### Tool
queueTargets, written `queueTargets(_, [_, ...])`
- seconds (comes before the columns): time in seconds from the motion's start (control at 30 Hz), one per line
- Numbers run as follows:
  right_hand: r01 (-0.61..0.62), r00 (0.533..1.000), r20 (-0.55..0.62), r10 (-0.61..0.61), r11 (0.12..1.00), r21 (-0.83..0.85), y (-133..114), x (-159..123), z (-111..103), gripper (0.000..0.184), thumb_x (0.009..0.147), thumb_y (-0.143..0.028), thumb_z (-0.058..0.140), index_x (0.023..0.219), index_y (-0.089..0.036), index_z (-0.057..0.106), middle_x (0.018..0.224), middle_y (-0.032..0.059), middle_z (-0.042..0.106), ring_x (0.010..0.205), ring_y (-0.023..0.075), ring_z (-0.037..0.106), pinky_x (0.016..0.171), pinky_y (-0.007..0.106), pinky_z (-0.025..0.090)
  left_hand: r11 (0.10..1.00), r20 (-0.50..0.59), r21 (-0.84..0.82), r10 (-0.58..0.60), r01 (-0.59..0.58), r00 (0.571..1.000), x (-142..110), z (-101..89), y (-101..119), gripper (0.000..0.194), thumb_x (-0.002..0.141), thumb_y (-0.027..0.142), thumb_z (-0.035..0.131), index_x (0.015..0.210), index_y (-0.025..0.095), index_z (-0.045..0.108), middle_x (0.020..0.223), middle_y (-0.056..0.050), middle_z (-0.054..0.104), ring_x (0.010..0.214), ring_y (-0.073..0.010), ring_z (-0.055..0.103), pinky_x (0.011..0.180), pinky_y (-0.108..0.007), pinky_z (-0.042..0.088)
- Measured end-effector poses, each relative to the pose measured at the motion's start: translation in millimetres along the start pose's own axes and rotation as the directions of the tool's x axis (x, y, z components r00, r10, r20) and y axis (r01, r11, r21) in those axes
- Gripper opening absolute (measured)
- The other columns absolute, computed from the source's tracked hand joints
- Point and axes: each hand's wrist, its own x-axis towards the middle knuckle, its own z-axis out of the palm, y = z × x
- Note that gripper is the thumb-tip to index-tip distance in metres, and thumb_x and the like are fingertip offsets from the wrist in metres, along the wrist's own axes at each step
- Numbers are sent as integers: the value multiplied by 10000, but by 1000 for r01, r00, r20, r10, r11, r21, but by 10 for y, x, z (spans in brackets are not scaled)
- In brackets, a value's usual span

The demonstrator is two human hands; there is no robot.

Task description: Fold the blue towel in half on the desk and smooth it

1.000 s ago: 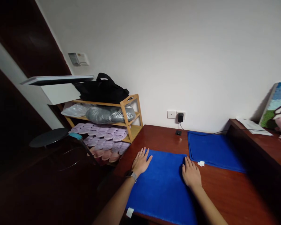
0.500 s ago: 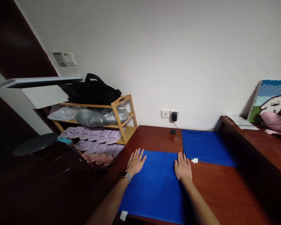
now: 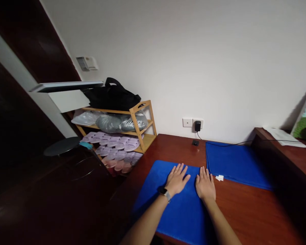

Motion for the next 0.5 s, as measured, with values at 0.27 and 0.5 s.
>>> queueTargets(0.27, [-19,1000,7,19,1000,20,5,26,33,674,1019,-390,84,1617,-87,155,1694,42,163,1567,212,106,1267,403,88,957,-28,154,-245,246,969,-209,-414,-1216,679,1035,609,192,1596,250,327,1666,-65,308,1549,-257,224,1246,-462,207])
queueTargets(0.5, [-25,1000,13,25,1000,-6,-23,0,-35,664,1021,-374,86,1617,-88,151,1695,28,158,1566,208,110,1265,390,105,959,43,117,-263,257,964,-160,-531,-1336,664,1058,551,149,1580,199,361,1656,-96,311,1542,-249,244,1229,-446,251])
